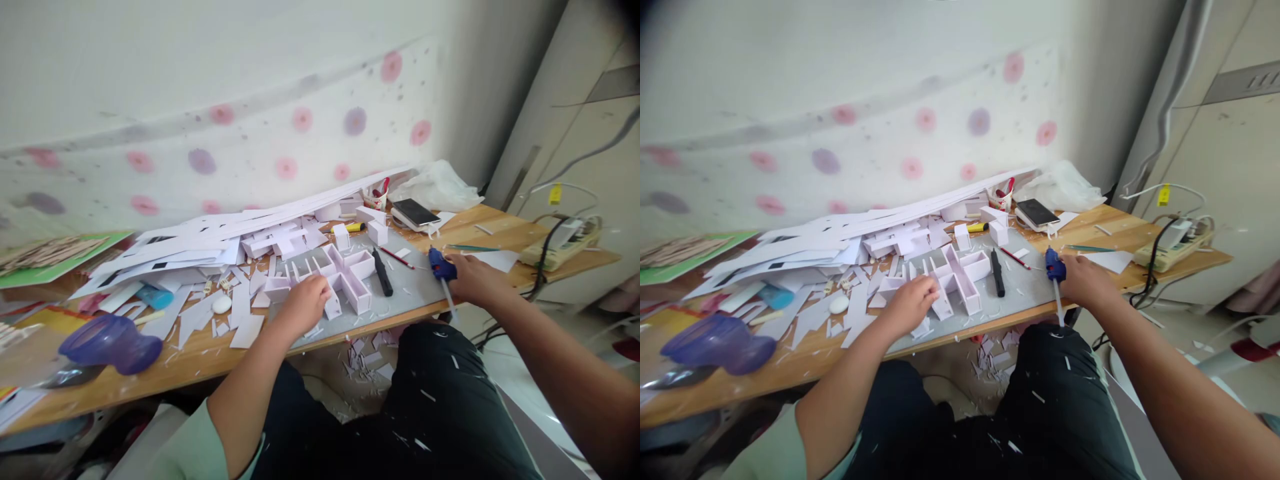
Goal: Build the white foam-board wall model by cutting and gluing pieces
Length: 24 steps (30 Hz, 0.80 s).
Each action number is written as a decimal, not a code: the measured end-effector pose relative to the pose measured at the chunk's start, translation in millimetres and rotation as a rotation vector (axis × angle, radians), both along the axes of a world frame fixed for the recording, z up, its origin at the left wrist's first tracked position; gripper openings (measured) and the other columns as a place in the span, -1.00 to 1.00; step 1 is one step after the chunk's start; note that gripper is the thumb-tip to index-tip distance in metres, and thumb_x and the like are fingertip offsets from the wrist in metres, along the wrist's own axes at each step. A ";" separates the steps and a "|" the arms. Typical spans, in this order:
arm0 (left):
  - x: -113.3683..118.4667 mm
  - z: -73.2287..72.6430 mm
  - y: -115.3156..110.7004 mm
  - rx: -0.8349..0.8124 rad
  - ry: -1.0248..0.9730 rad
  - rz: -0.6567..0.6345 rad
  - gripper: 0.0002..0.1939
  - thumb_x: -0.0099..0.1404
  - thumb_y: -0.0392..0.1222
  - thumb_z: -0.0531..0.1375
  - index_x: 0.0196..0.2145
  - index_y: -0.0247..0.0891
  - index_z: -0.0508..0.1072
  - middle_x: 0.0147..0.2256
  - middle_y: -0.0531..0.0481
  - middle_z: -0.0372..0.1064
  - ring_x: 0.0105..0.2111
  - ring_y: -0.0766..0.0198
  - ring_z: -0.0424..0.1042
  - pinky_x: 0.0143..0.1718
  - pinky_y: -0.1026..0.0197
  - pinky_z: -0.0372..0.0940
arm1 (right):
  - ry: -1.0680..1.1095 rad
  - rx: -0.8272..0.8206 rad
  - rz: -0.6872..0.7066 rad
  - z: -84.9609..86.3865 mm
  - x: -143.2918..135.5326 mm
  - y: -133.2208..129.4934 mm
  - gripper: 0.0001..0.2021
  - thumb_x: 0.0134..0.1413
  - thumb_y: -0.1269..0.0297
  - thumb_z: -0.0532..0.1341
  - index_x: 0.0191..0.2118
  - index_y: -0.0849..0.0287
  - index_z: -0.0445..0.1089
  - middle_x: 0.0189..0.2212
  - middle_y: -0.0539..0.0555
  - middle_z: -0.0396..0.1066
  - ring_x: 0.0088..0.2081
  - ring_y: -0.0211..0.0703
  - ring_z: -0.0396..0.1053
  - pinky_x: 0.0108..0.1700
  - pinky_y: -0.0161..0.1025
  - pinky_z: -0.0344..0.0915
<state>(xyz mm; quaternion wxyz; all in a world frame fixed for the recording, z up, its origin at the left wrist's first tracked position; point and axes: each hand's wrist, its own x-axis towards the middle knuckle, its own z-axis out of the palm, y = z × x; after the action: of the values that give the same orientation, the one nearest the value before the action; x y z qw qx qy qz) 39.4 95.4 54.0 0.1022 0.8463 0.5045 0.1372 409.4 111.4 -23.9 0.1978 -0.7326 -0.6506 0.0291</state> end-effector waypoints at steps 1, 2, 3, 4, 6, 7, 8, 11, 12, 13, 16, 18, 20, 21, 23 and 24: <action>-1.9 1.1 -0.5 0.004 -0.018 0.003 -0.89 0.28 -0.27 0.02 -0.41 -0.22 0.28 -0.35 0.00 0.28 -0.34 0.21 0.29 -0.29 0.19 0.16 | -0.009 -0.005 -0.008 -2.6 -1.4 -1.3 -0.44 -0.13 0.52 0.15 0.10 0.44 0.30 -0.03 0.57 0.32 -0.07 0.58 0.33 -0.14 0.24 0.21; -4.1 2.6 -1.5 0.010 -0.038 0.004 -0.89 0.29 -0.26 0.01 -0.40 -0.22 0.28 -0.35 0.01 0.28 -0.34 0.22 0.29 -0.29 0.20 0.16 | -0.012 -0.011 -0.018 -3.9 -3.0 -2.1 -0.45 -0.13 0.51 0.15 0.10 0.42 0.29 0.00 0.57 0.29 -0.05 0.60 0.32 -0.14 0.26 0.21; -6.7 4.3 -3.0 0.020 -0.064 0.006 -0.89 0.29 -0.26 0.01 -0.40 -0.21 0.27 -0.35 0.01 0.28 -0.34 0.23 0.29 -0.29 0.20 0.16 | -0.010 -0.015 -0.029 -4.1 -4.2 -2.6 -0.46 -0.12 0.51 0.16 0.09 0.41 0.30 0.02 0.57 0.26 -0.04 0.60 0.30 -0.14 0.26 0.21; -9.8 6.1 -5.4 0.036 -0.100 0.011 -0.89 0.29 -0.25 0.02 -0.40 -0.21 0.28 -0.36 0.02 0.28 -0.34 0.24 0.29 -0.29 0.20 0.16 | -0.002 -0.014 -0.036 -3.1 -4.6 -3.1 -0.48 -0.12 0.50 0.16 0.07 0.40 0.32 0.05 0.57 0.24 -0.03 0.60 0.29 -0.14 0.26 0.21; -17.6 8.9 -12.7 0.084 -0.210 0.046 -0.90 0.26 -0.25 0.05 -0.42 -0.21 0.29 -0.39 0.05 0.28 -0.36 0.25 0.29 -0.30 0.21 0.16 | 0.033 0.000 -0.043 1.1 -2.6 -5.0 -0.55 -0.09 0.46 0.18 0.01 0.36 0.36 0.06 0.54 0.23 0.00 0.54 0.29 -0.13 0.22 0.23; -21.9 9.2 -17.7 0.105 -0.288 0.075 -0.90 0.25 -0.25 0.07 -0.43 -0.21 0.31 -0.42 0.06 0.28 -0.37 0.26 0.30 -0.31 0.22 0.16 | 0.061 0.014 -0.048 4.0 -0.5 -6.8 -0.58 -0.09 0.43 0.20 -0.02 0.33 0.38 0.04 0.50 0.25 0.01 0.50 0.29 -0.12 0.19 0.23; -26.0 8.3 -23.4 0.110 -0.381 0.108 -0.91 0.24 -0.23 0.09 -0.43 -0.21 0.32 -0.44 0.07 0.28 -0.39 0.27 0.30 -0.32 0.23 0.17 | 0.089 0.031 -0.058 7.1 1.8 -9.4 -0.62 -0.10 0.40 0.23 -0.06 0.29 0.40 0.00 0.45 0.31 0.01 0.45 0.30 -0.11 0.17 0.24; -34.8 -2.9 -43.8 0.029 -0.680 0.191 -0.88 0.25 -0.15 0.12 -0.41 -0.22 0.35 -0.49 0.09 0.31 -0.45 0.29 0.32 -0.37 0.25 0.20 | 0.298 0.097 -0.062 15.8 1.1 -24.0 -0.74 -0.06 0.25 0.29 -0.18 0.11 0.41 -0.26 0.21 0.46 -0.16 0.24 0.41 -0.25 0.02 0.31; -35.8 -8.8 -51.1 -0.008 -0.756 0.209 -0.86 0.25 -0.12 0.13 -0.40 -0.23 0.36 -0.50 0.08 0.33 -0.45 0.29 0.34 -0.37 0.25 0.22 | 0.424 0.120 -0.037 18.1 -4.2 -31.7 -0.79 -0.02 0.16 0.27 -0.22 0.06 0.41 -0.35 0.14 0.47 -0.27 0.13 0.44 -0.34 -0.06 0.32; -35.8 -15.2 -58.2 -0.035 -0.804 0.226 -0.85 0.25 -0.11 0.14 -0.39 -0.23 0.38 -0.50 0.08 0.35 -0.45 0.29 0.35 -0.37 0.25 0.23 | 0.708 0.157 0.017 19.9 -12.7 -40.7 -0.82 -0.02 0.13 0.27 -0.27 0.04 0.41 -0.41 0.11 0.46 -0.37 0.05 0.43 -0.44 -0.11 0.29; -32.6 -31.3 -77.0 -0.012 -0.833 0.215 -0.86 0.26 -0.13 0.17 -0.38 -0.24 0.40 -0.47 0.05 0.38 -0.44 0.29 0.38 -0.36 0.26 0.25 | 1.126 0.132 0.219 21.7 -54.6 -73.6 -0.82 -0.04 0.10 0.30 -0.31 0.04 0.42 -0.38 0.04 0.47 -0.51 -0.19 0.34 -0.50 -0.23 0.25; -30.7 -36.2 -86.1 0.085 -0.799 0.158 -0.92 0.25 -0.20 0.18 -0.38 -0.24 0.42 -0.43 0.04 0.38 -0.40 0.30 0.39 -0.33 0.27 0.26 | 1.352 0.069 0.327 20.8 -87.5 -95.7 -0.77 -0.13 0.15 0.37 -0.30 0.07 0.46 -0.37 0.02 0.48 -0.50 -0.23 0.36 -0.43 -0.24 0.32; -30.4 -36.5 -92.4 0.192 -0.757 0.096 -0.96 0.25 -0.27 0.19 -0.37 -0.23 0.42 -0.40 0.04 0.38 -0.37 0.32 0.38 -0.30 0.28 0.27 | 1.345 -0.071 0.344 20.4 -115.3 -113.3 -0.73 -0.21 0.13 0.42 -0.34 0.13 0.49 -0.38 0.08 0.52 -0.42 -0.12 0.45 -0.35 -0.19 0.39; -30.7 -35.7 -94.6 0.237 -0.741 0.072 -0.96 0.25 -0.30 0.19 -0.37 -0.23 0.43 -0.39 0.04 0.38 -0.36 0.33 0.39 -0.29 0.28 0.28 | 1.310 -0.131 0.339 21.1 -126.0 -119.6 -0.72 -0.20 0.13 0.42 -0.33 0.14 0.50 -0.36 0.11 0.54 -0.36 -0.06 0.48 -0.29 -0.16 0.42; -31.8 -33.7 -97.8 0.310 -0.720 0.039 -0.94 0.24 -0.35 0.19 -0.35 -0.23 0.43 -0.38 0.03 0.39 -0.35 0.33 0.40 -0.28 0.28 0.29 | 1.224 -0.213 0.404 24.5 -141.1 -127.2 -0.71 -0.18 0.12 0.41 -0.31 0.16 0.51 -0.35 0.13 0.55 -0.30 0.02 0.50 -0.23 -0.12 0.43; -32.3 -33.1 -99.0 0.342 -0.711 0.028 -0.93 0.23 -0.37 0.19 -0.34 -0.24 0.43 -0.38 0.02 0.39 -0.34 0.33 0.40 -0.28 0.29 0.30 | 1.186 -0.220 0.446 27.2 -146.1 -128.9 -0.71 -0.17 0.12 0.41 -0.30 0.15 0.50 -0.36 0.13 0.55 -0.30 0.02 0.50 -0.24 -0.12 0.43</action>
<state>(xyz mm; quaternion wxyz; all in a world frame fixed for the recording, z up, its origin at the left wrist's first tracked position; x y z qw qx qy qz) 7.1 -3.6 20.9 0.1264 0.7439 0.4189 0.5051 263.4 -17.6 3.3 0.4369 -0.4552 -0.5608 0.5361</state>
